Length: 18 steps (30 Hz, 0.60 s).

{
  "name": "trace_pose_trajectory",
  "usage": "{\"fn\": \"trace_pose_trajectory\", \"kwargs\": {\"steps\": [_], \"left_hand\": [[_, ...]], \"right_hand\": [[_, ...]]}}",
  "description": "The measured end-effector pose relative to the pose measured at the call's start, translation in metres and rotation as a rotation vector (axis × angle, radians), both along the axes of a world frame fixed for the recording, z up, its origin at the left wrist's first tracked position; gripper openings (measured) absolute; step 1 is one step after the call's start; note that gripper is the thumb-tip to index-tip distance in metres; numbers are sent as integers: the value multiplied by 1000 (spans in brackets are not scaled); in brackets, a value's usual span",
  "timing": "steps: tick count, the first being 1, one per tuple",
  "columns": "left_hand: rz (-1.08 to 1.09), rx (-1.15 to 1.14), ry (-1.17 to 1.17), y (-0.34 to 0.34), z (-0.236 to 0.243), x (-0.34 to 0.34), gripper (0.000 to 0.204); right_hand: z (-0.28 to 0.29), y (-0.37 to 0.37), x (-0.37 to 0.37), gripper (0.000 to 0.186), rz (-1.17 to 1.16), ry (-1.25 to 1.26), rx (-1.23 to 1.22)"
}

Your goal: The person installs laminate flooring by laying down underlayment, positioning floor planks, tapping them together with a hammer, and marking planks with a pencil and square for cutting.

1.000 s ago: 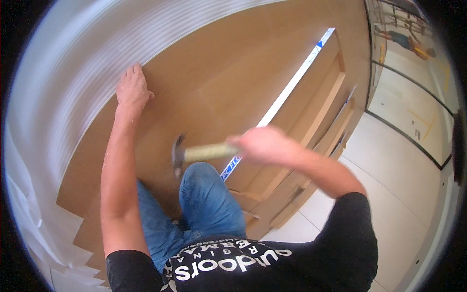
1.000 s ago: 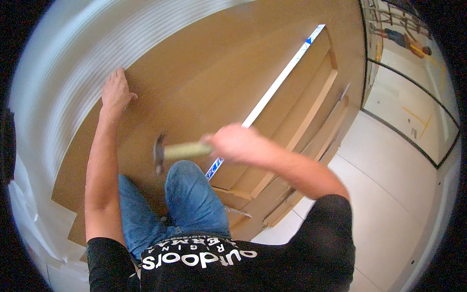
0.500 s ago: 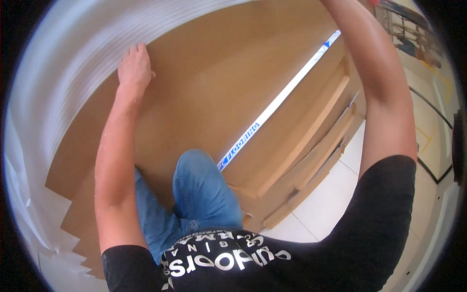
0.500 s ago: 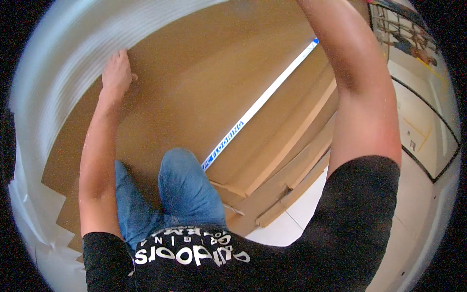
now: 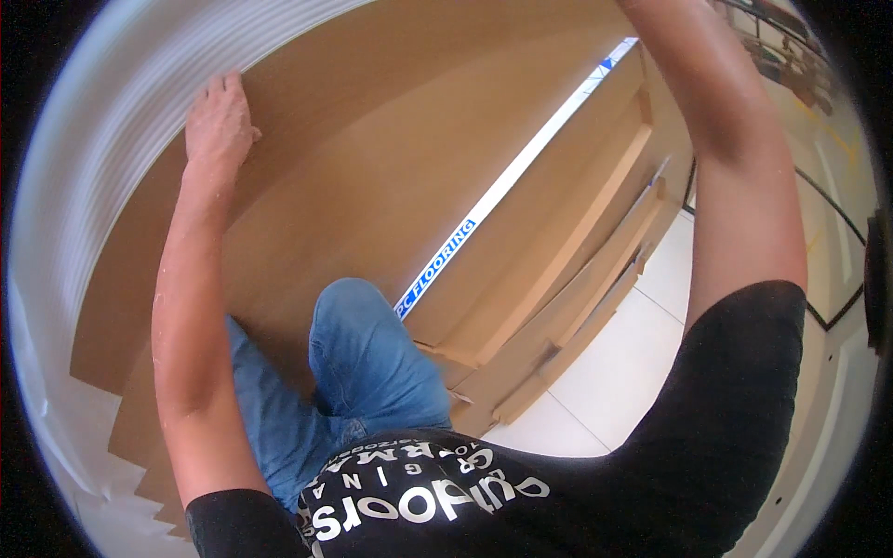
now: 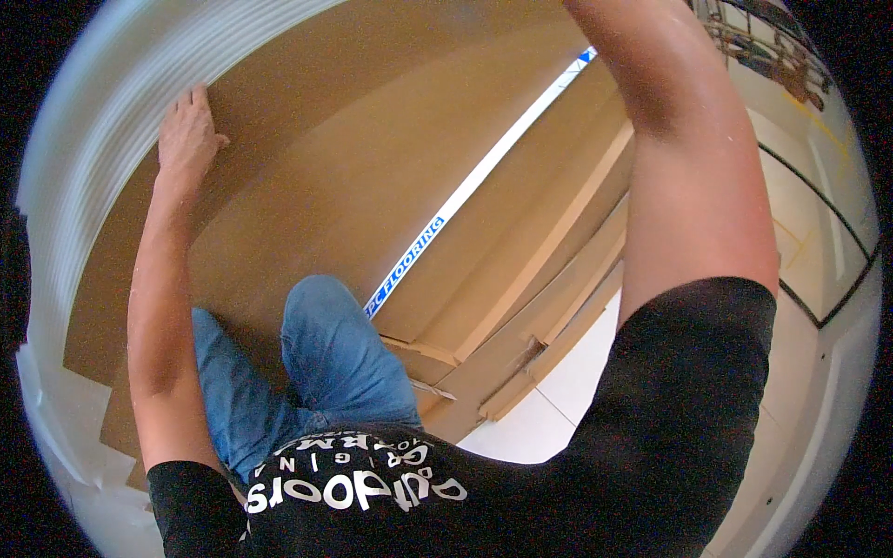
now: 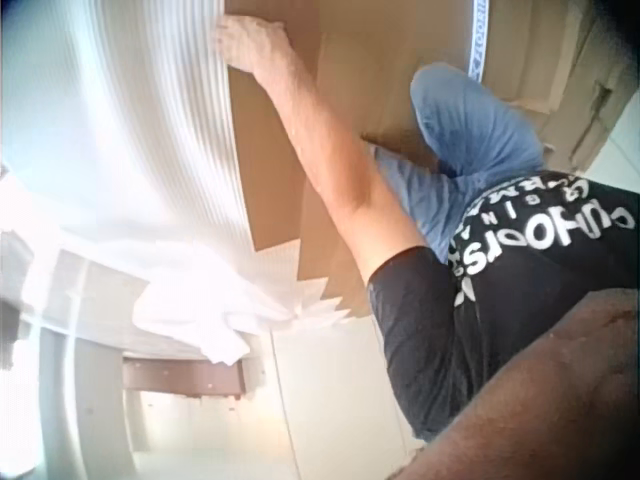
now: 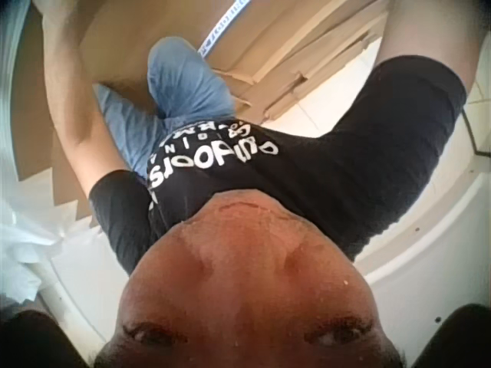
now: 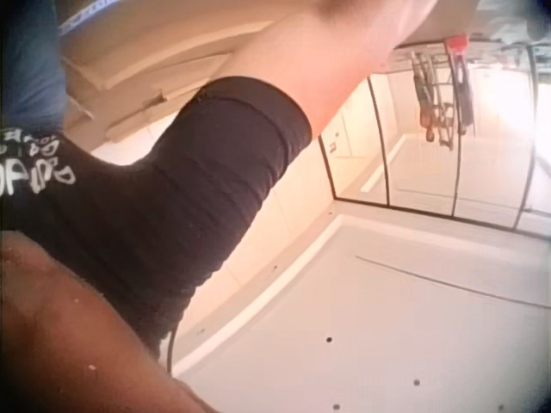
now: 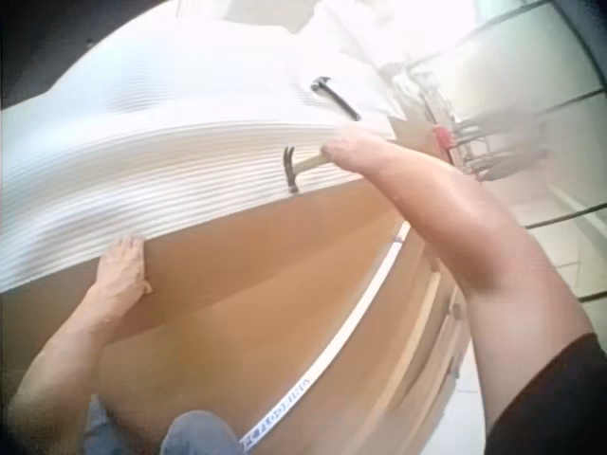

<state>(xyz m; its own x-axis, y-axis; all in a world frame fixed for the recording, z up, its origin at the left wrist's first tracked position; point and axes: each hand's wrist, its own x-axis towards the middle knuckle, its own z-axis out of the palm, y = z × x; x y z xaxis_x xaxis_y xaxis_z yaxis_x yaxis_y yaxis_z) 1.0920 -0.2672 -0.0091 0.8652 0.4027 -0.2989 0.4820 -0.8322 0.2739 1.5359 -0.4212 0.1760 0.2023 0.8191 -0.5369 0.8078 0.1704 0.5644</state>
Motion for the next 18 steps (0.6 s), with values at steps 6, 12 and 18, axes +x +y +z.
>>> {"fn": "trace_pose_trajectory", "kwargs": {"steps": [6, 12, 18], "left_hand": [[2, 22, 56, 1, 1, -1, 76], [10, 37, 15, 0, 0, 0, 76], [0, 17, 55, 5, -4, -2, 78]], "right_hand": [[3, 15, -3, 19, -97, -76, -30], [-3, 7, -2, 20, -136, -107, -53], [-3, 10, 1, 20, -157, -139, -69]]}}
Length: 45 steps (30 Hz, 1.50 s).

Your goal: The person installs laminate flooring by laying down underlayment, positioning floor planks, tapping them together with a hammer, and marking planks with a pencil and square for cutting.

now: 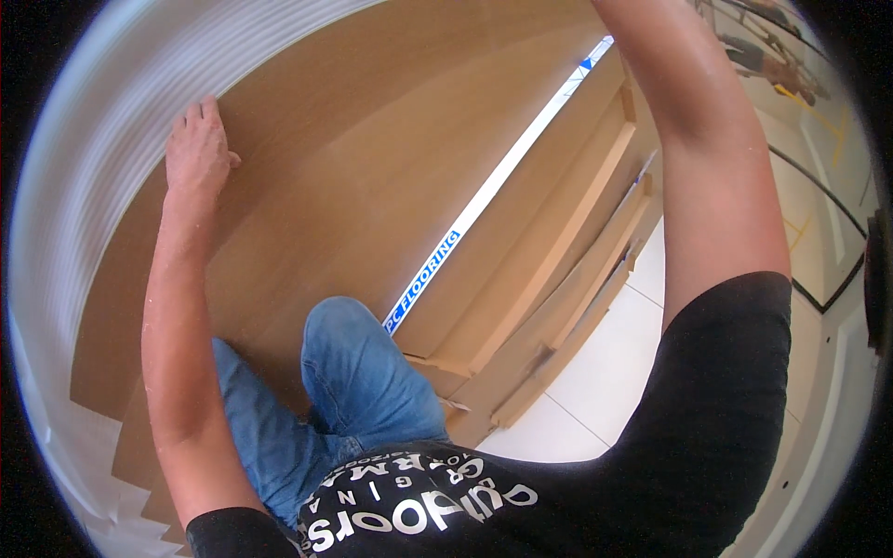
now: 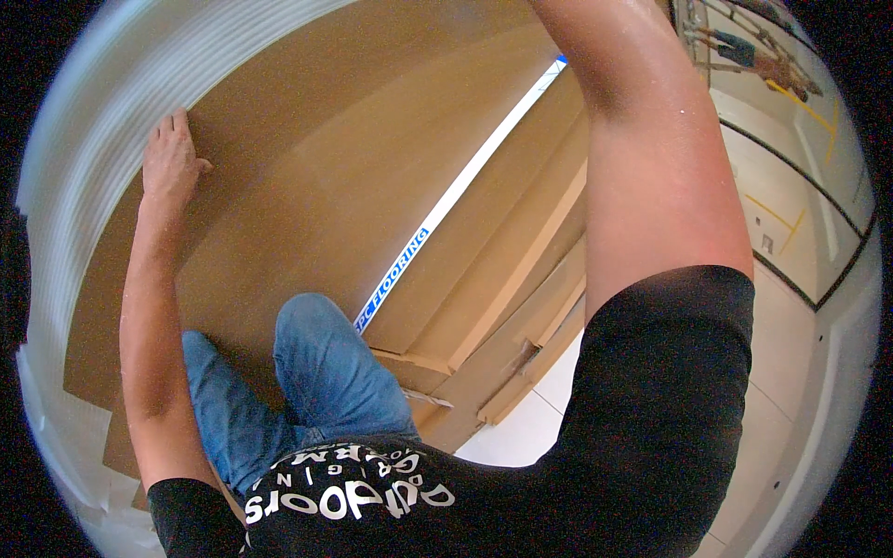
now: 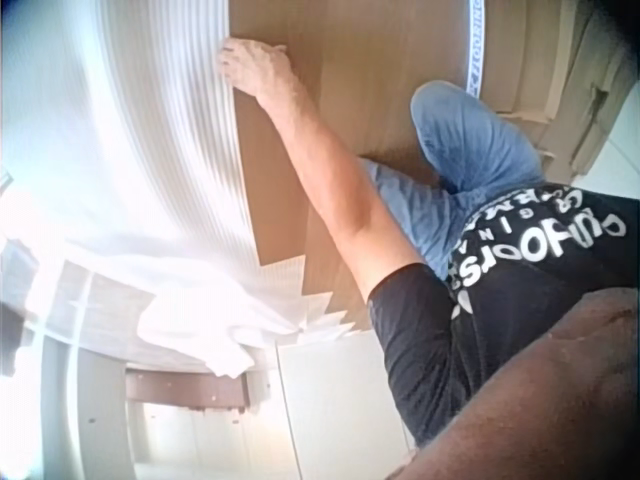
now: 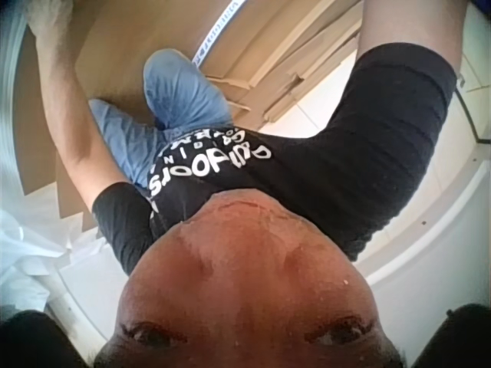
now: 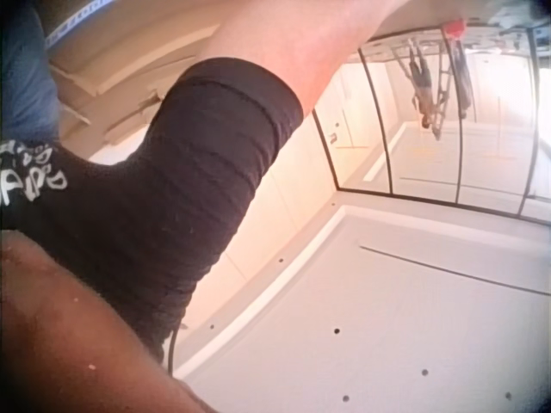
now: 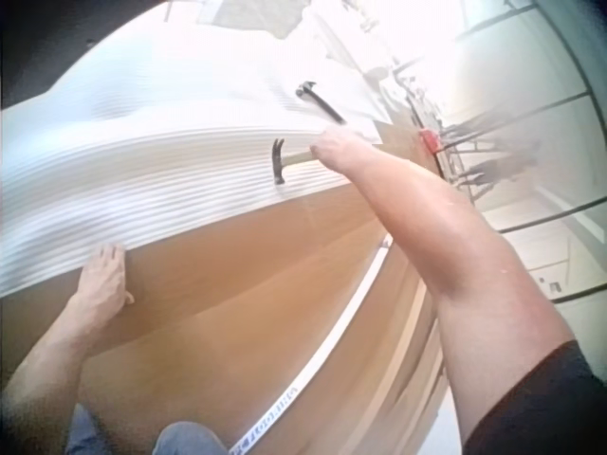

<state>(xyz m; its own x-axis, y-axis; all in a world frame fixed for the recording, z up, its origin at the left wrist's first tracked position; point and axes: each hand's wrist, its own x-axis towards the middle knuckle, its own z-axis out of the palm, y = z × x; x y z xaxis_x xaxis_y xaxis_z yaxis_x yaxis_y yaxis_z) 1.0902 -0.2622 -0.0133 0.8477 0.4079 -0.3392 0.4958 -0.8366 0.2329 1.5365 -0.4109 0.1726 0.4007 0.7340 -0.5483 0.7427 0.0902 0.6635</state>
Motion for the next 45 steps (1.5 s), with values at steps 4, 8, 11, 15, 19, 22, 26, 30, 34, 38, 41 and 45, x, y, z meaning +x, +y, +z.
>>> {"fn": "trace_pose_trajectory", "kwargs": {"steps": [4, 8, 11, 15, 19, 22, 26, 30, 34, 38, 41, 45], "left_hand": [[-13, -15, 15, 2, 1, 0, 78], [-26, -24, 0, 2, 0, 0, 78], [-49, -14, 7, 0, 1, 5, 76], [-78, -16, 4, 8, -18, 4, 74], [-11, -135, 32, 19, -15, 1, 78], [47, -177, -90, 32, -21, -23, 60], [158, -175, -668, 40, -4, -67, 57], [340, -4, -489, 93, -7, -213, 47], [492, 258, -298, 156, -18, -357, 45], [519, 333, -252, 188, -16, -417, 42], [550, 390, -276, 198, -18, -453, 39], [586, 362, -326, 210, -19, -466, 39]], "right_hand": [[2, -3, 7, 19, 57, 43, -68], [0, -9, 19, 19, 110, 74, 39], [4, -8, 14, 19, 79, 35, -107], [22, -4, -17, 19, -122, 96, 69], [16, -46, -78, 52, -526, 407, 515], [-39, -110, -140, 45, -553, 786, 765], [-45, -162, -284, 35, -792, 892, 546], [-94, -181, -381, 26, -562, 1046, 418], [-145, -182, -437, 32, -366, 1108, 390], [-159, -170, -446, 29, -341, 1103, 301], [-157, -121, -446, 26, -108, 1202, 322], [-187, -31, -421, 37, -95, 919, 581]]}}
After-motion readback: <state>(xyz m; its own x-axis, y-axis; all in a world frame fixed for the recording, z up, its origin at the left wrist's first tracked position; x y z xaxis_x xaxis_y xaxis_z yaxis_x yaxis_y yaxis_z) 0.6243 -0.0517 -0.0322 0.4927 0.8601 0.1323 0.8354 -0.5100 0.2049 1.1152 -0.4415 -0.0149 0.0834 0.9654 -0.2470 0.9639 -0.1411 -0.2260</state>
